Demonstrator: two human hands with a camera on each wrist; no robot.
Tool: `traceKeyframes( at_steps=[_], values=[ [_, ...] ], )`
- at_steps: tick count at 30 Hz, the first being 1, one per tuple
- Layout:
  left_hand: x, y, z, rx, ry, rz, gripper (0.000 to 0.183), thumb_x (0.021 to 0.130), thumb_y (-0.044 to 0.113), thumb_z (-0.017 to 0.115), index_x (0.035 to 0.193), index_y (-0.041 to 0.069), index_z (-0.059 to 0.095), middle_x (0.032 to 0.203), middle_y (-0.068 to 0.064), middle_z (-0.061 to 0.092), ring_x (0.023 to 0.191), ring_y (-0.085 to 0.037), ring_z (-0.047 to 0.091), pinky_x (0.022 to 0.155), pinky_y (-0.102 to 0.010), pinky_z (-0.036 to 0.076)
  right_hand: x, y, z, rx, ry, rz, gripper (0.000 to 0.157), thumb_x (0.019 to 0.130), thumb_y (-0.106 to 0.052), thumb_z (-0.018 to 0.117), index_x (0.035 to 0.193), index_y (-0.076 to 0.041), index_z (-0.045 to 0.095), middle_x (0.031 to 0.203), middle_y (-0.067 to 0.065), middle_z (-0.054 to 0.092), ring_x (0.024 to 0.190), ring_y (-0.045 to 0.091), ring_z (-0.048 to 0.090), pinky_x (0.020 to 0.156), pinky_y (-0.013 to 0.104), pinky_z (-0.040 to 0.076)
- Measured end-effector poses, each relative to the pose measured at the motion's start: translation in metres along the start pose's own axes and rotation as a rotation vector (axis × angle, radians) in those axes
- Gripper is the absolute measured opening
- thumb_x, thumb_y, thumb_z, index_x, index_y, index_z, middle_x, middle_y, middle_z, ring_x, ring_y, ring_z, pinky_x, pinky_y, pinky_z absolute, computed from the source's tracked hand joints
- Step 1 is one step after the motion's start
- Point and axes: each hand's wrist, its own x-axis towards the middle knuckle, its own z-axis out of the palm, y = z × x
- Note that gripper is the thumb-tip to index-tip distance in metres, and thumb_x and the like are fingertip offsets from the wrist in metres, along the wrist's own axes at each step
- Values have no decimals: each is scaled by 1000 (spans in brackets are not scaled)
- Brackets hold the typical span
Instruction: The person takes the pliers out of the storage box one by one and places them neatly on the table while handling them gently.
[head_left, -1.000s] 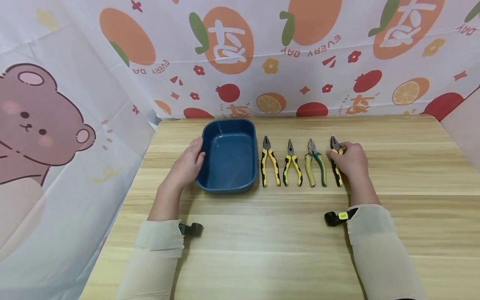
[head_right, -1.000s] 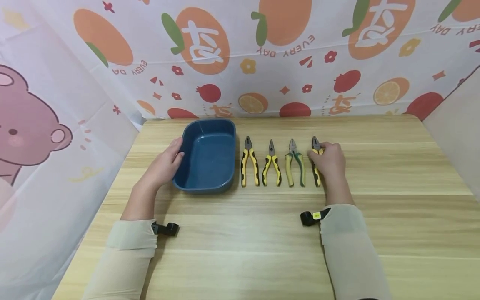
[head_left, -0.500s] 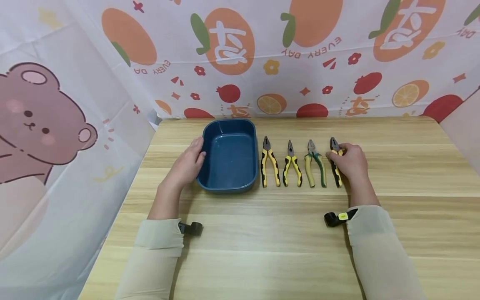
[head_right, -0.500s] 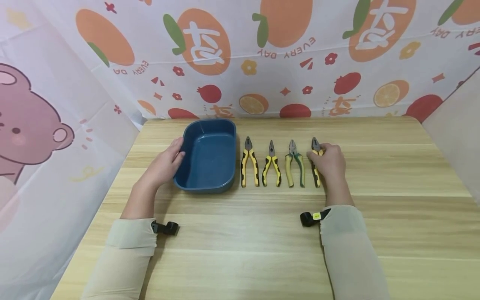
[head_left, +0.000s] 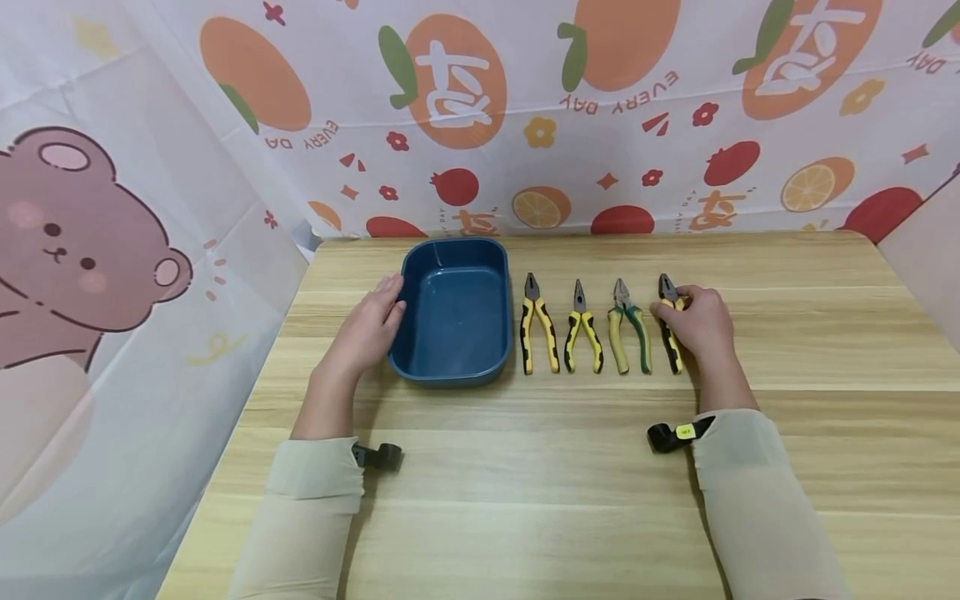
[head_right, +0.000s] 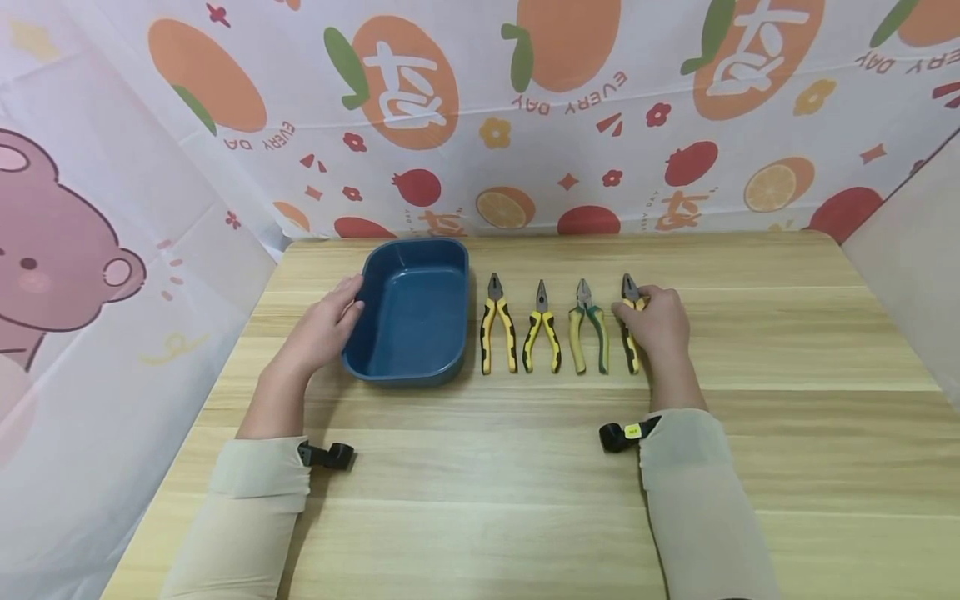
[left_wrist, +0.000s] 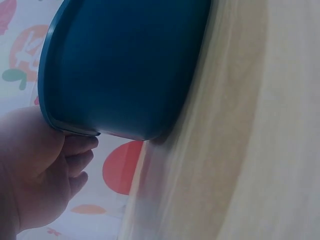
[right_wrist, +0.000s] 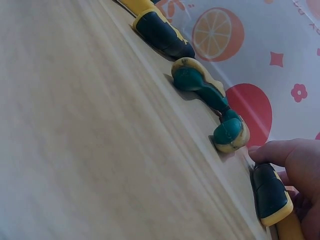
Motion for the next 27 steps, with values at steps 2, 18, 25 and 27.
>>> traceKeyframes(
  at_steps=[2, 18, 25, 27],
  values=[
    [0, 0, -1, -9, 3, 1, 55, 107, 30, 36, 157, 12, 22, 164, -8, 22, 153, -23, 12, 122, -50, 19, -1, -1, -1, 3, -1, 2, 64, 91, -43, 63, 133, 4, 55, 112, 23, 53, 95, 35, 50, 70, 36, 42],
    [-1, -3, -4, -49, 12, -57, 62, 105, 46, 35, 157, 13, 25, 163, -7, 23, 153, -22, 14, 122, -51, 20, -2, -3, -5, 69, -41, 27, 66, 92, -45, 61, 136, 4, 53, 112, 20, 53, 95, 32, 49, 74, 35, 43],
    [-7, 1, -13, -58, 94, -23, 61, 105, 42, 39, 156, 10, 27, 162, -11, 25, 152, -26, 18, 122, -51, 20, -5, -4, -10, 68, -62, 15, 66, 94, -45, 59, 138, 3, 51, 114, 20, 52, 99, 32, 47, 79, 38, 42],
    [-6, 7, -13, -60, 96, -3, 63, 105, 45, 39, 156, 9, 28, 162, -12, 26, 152, -26, 19, 122, -51, 20, -6, -3, -11, 61, -64, 9, 64, 94, -44, 60, 137, 3, 52, 111, 19, 52, 97, 31, 47, 78, 37, 41]
  ],
)
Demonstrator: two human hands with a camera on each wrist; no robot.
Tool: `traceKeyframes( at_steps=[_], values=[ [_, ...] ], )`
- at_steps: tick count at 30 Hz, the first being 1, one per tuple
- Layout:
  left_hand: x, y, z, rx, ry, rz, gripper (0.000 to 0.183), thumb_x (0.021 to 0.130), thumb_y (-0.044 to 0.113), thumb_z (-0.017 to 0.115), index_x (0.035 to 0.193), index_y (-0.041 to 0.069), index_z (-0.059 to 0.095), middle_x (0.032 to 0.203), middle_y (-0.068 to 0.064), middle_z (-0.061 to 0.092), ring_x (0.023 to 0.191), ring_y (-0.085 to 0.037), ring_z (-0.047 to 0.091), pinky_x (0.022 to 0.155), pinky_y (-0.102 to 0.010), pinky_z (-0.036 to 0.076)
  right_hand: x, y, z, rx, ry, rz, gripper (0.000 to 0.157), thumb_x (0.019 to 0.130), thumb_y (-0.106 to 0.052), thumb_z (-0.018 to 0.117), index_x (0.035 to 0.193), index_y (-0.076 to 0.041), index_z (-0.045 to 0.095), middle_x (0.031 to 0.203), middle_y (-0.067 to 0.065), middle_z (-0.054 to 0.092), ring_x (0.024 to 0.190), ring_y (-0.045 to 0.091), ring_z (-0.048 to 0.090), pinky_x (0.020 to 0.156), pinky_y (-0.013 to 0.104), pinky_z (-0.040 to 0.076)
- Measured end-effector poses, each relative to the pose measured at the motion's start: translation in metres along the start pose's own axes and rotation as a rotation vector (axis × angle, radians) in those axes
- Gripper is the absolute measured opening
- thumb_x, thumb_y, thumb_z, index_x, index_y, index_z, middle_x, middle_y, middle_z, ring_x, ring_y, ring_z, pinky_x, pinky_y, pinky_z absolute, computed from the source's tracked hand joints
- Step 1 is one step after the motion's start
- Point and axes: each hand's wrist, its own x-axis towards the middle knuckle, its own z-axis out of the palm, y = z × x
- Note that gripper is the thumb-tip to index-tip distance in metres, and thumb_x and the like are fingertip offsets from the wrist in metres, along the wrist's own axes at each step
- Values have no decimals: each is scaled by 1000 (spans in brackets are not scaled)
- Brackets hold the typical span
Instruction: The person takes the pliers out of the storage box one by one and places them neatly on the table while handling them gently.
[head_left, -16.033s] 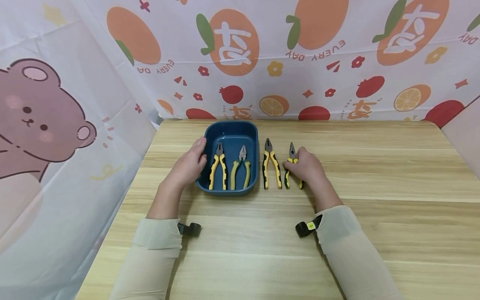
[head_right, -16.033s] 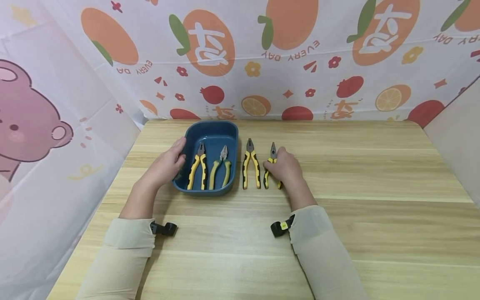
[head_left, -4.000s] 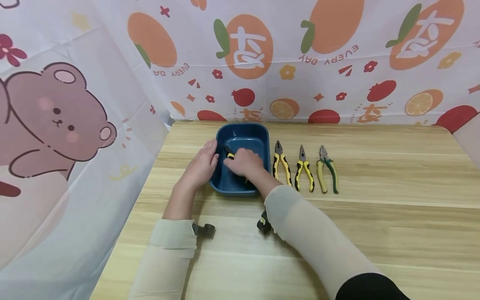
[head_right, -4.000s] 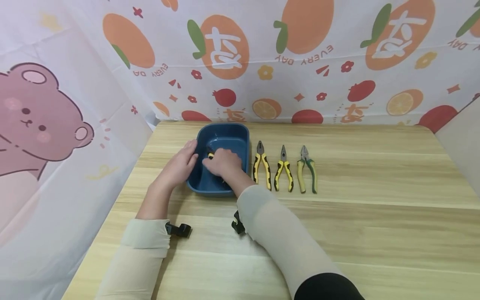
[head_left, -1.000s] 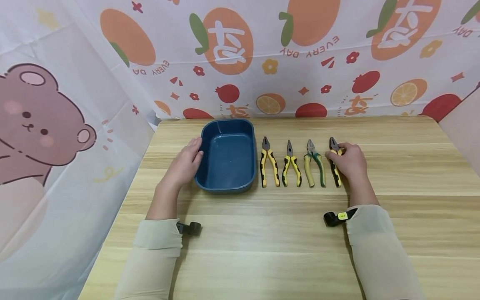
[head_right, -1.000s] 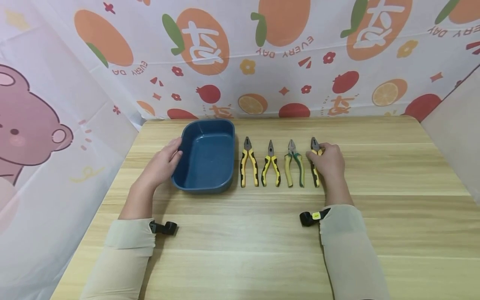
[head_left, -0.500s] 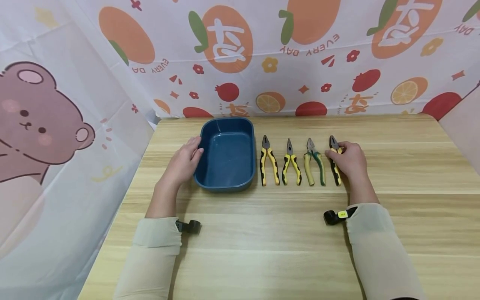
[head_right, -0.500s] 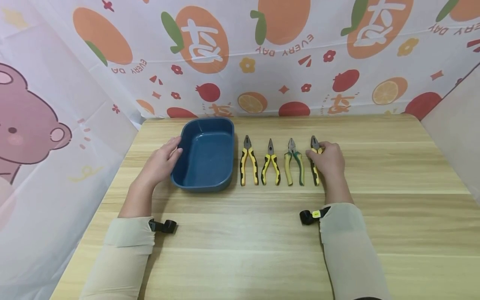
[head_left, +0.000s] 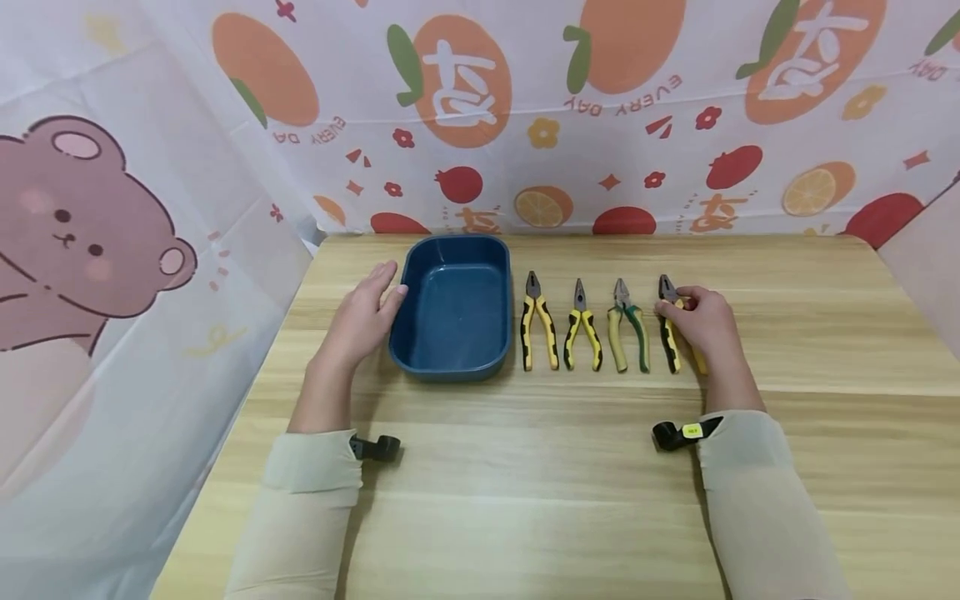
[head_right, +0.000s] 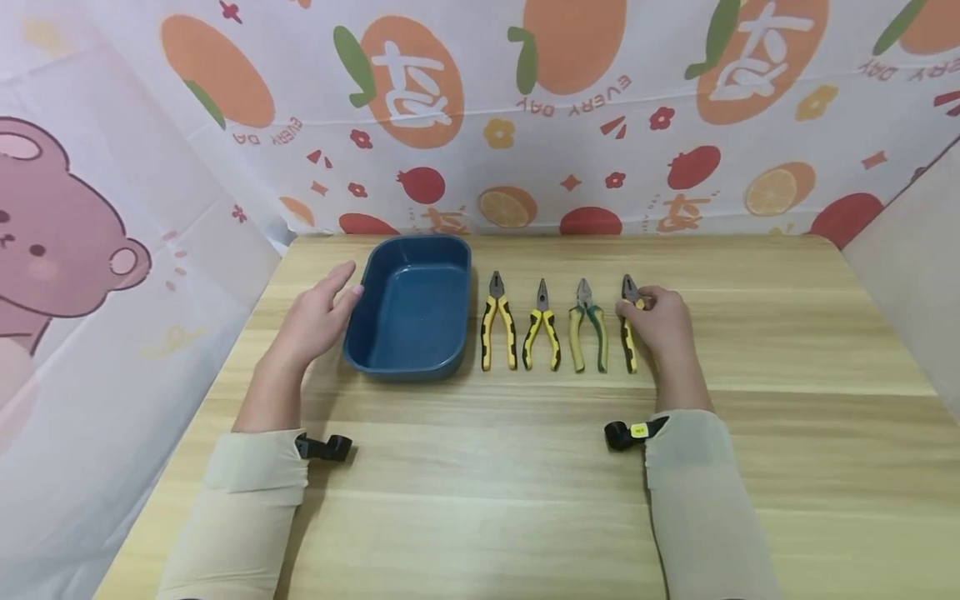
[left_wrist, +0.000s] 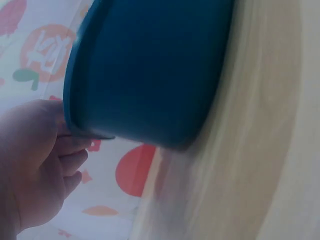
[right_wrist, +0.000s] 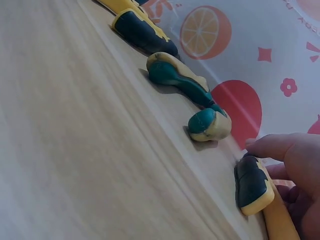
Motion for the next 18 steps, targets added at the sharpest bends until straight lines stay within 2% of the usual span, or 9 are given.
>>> traceKeyframes(
  at_steps=[5, 10, 13, 16, 18],
  values=[
    [6, 9, 7, 30, -53, 9, 66, 104, 46, 39, 156, 8, 25, 163, -10, 22, 152, -24, 16, 122, -50, 21, -4, 5, 1, -6, 9, 13, 62, 94, -42, 61, 136, 3, 53, 107, 17, 52, 94, 29, 47, 76, 34, 40],
    [10, 8, 7, 63, -49, 14, 65, 105, 39, 44, 157, 7, 22, 164, -11, 20, 153, -25, 14, 122, -51, 20, 0, 3, 5, 15, 43, -12, 62, 93, -41, 62, 136, 3, 53, 107, 17, 53, 95, 29, 48, 77, 34, 40],
    [11, 5, 6, 78, -65, 16, 67, 105, 41, 42, 157, 6, 20, 164, -12, 18, 153, -26, 12, 123, -51, 18, 1, 1, 9, 24, 43, -13, 62, 93, -41, 63, 136, 3, 54, 106, 16, 52, 94, 28, 47, 75, 34, 40],
    [11, 1, 5, 91, -79, 10, 69, 104, 45, 40, 157, 6, 18, 165, -12, 17, 153, -26, 10, 123, -51, 17, 0, -2, 10, 30, 12, 0, 63, 94, -42, 62, 138, 3, 51, 110, 18, 53, 96, 29, 49, 78, 36, 43],
    [11, 0, 4, 94, -72, 9, 70, 104, 46, 39, 158, 7, 17, 165, -12, 16, 153, -26, 10, 123, -52, 17, -2, -8, 7, 29, -3, -5, 65, 95, -43, 60, 141, 3, 48, 117, 23, 55, 102, 34, 52, 83, 43, 47]
  ],
)
